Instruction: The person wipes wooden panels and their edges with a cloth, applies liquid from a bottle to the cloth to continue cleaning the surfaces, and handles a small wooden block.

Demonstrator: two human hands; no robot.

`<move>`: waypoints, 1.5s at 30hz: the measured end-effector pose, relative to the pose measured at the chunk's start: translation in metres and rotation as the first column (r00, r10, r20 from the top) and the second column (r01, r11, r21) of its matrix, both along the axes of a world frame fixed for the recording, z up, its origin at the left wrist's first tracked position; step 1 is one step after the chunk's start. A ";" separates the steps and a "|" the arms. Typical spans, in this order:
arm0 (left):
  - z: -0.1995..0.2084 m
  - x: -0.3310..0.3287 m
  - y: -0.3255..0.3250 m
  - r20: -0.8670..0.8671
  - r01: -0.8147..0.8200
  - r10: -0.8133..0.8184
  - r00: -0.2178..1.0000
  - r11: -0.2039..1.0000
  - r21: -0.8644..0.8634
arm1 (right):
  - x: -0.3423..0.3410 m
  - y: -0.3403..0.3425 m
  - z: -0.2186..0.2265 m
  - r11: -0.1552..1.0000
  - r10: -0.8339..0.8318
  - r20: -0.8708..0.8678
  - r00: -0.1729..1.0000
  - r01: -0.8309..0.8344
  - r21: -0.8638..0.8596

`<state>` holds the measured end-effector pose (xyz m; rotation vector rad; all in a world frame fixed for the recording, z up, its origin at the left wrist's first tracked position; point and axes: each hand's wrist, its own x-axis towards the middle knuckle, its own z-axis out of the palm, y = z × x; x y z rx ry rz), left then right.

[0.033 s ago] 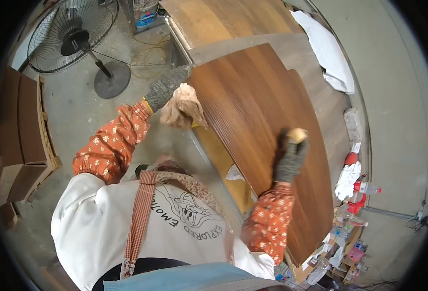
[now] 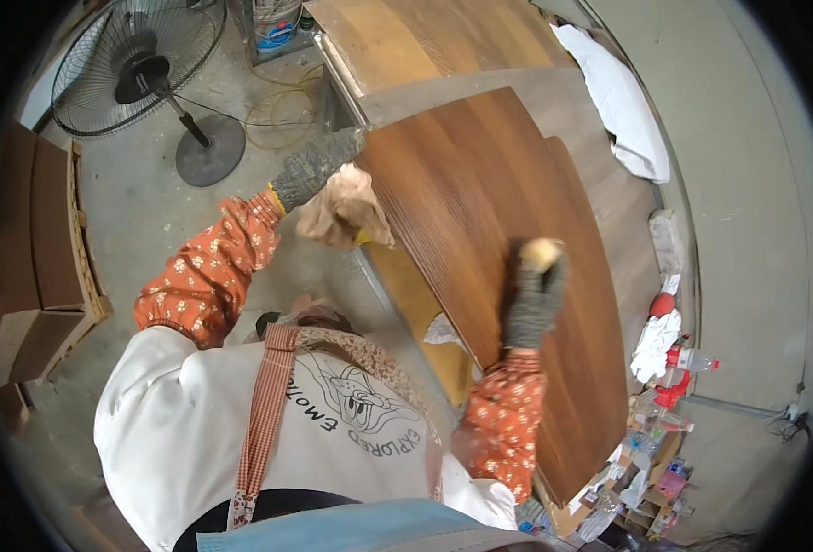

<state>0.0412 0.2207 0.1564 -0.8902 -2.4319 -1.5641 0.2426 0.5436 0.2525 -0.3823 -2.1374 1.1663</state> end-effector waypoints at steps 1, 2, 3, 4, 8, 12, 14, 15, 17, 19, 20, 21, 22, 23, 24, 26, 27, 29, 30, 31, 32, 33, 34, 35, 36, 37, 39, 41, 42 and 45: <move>0.005 -0.002 0.009 0.022 0.058 -0.062 0.998 0.989 0.137 | -0.005 -0.031 0.009 0.996 0.059 0.060 0.996 -0.063 0.065; 0.018 0.003 0.006 0.226 0.119 -0.163 0.960 0.973 0.198 | -0.013 -0.058 0.016 0.984 0.124 0.126 0.984 -0.139 0.113; 0.026 0.009 0.004 0.413 0.170 -0.276 0.868 0.946 0.274 | -0.019 -0.076 0.022 0.951 0.212 0.182 0.960 -0.246 0.190; 0.032 0.013 -0.001 0.420 0.160 -0.271 0.866 0.946 0.281 | -0.027 -0.095 0.027 0.901 0.294 0.242 0.925 -0.353 0.252; 0.011 0.020 -0.012 0.503 0.229 -0.210 0.838 0.973 0.025 | -0.088 -0.162 0.029 0.688 0.349 0.280 0.894 -0.447 0.572; -0.015 0.028 0.000 0.326 0.236 -0.410 0.852 0.856 0.460 | -0.111 -0.172 0.026 0.528 0.261 0.343 0.902 -0.431 0.732; -0.026 0.034 -0.013 0.454 0.203 -0.539 0.709 0.773 0.601 | -0.089 -0.174 0.042 0.529 0.227 0.490 0.842 -0.529 0.664; -0.012 0.044 -0.018 0.552 0.109 -0.527 0.646 0.780 0.617 | -0.074 -0.166 0.039 0.541 0.235 0.458 0.857 -0.507 0.671; -0.023 0.044 -0.028 0.560 0.157 -0.575 0.597 0.768 0.621 | -0.069 -0.162 0.035 0.540 0.250 0.431 0.867 -0.494 0.682; -0.031 0.049 -0.030 0.556 0.171 -0.641 0.529 0.722 0.670 | -0.063 -0.168 0.038 0.533 0.181 0.434 0.883 -0.458 0.711; -0.034 0.052 -0.028 0.590 0.132 -0.590 0.551 0.760 0.637 | -0.072 -0.174 0.037 0.530 0.176 0.442 0.880 -0.463 0.710; -0.039 0.053 -0.024 0.621 0.104 -0.541 0.567 0.795 0.598 | -0.091 -0.184 0.035 0.504 0.170 0.444 0.880 -0.465 0.728; -0.041 0.054 -0.024 0.619 0.107 -0.543 0.567 0.794 0.599 | -0.108 -0.193 0.037 0.474 0.173 0.441 0.880 -0.467 0.746; -0.048 0.055 -0.021 0.592 0.115 -0.578 0.562 0.763 0.635 | -0.116 -0.194 0.034 0.478 0.156 0.442 0.883 -0.459 0.749; -0.040 0.057 -0.022 0.523 0.205 -0.489 0.698 0.837 0.508 | -0.124 -0.197 0.031 0.455 0.141 0.406 0.903 -0.423 0.784; -0.025 0.060 -0.029 0.428 0.252 -0.398 0.812 0.899 0.357 | -0.119 -0.196 0.030 0.436 0.117 0.374 0.920 -0.385 0.813; -0.019 0.064 -0.036 0.559 0.195 -0.457 0.692 0.864 0.464 | -0.103 -0.193 0.035 0.498 0.130 0.414 0.901 -0.420 0.758; -0.022 0.069 -0.040 0.656 0.119 -0.524 0.543 0.822 0.557 | -0.070 -0.179 0.040 0.558 0.138 0.454 0.880 -0.448 0.699; -0.025 0.071 -0.043 0.676 0.097 -0.477 0.561 0.849 0.519 | -0.051 -0.169 0.042 0.544 0.106 0.468 0.877 -0.445 0.711; -0.029 0.071 -0.047 0.695 0.076 -0.426 0.579 0.877 0.475 | -0.033 -0.159 0.039 0.534 0.076 0.479 0.875 -0.441 0.721; -0.032 0.069 -0.047 0.694 0.091 -0.433 0.576 0.877 0.472 | -0.017 -0.144 0.026 0.546 0.076 0.401 0.913 -0.375 0.749; -0.039 0.067 -0.043 0.696 0.069 -0.458 0.553 0.857 0.510 | -0.010 -0.141 0.026 0.543 0.040 0.384 0.922 -0.343 0.766; -0.048 0.071 -0.045 0.702 0.051 -0.482 0.523 0.840 0.539 | -0.002 -0.145 0.029 0.548 -0.003 0.371 0.929 -0.309 0.777; -0.074 0.070 -0.049 0.630 0.094 -0.567 0.530 0.778 0.622 | -0.004 -0.151 0.032 0.566 -0.028 0.375 0.927 -0.295 0.770; -0.066 0.072 -0.047 0.643 0.123 -0.583 0.496 0.781 0.613 | -0.020 -0.164 0.042 0.620 -0.041 0.475 0.879 -0.350 0.702; -0.046 0.072 -0.044 0.665 0.096 -0.562 0.491 0.794 0.600 | -0.032 -0.171 0.045 0.672 -0.050 0.563 0.825 -0.389 0.630; -0.031 0.070 -0.028 0.677 0.100 -0.497 0.543 0.839 0.535 | -0.042 -0.171 0.033 0.652 -0.073 0.466 0.882 -0.312 0.692; -0.015 0.066 -0.020 0.677 0.177 -0.494 0.545 0.858 0.483 | -0.026 -0.166 0.029 0.626 -0.078 0.371 0.925 -0.244 0.740; -0.009 0.063 -0.020 0.712 0.209 -0.467 0.525 0.881 0.424 | -0.014 -0.165 0.036 0.688 -0.142 0.515 0.845 -0.290 0.665; -0.013 0.057 -0.020 0.585 0.346 -0.537 0.607 0.842 0.414 | 0.060 -0.140 0.018 0.734 -0.243 0.410 0.879 -0.110 0.670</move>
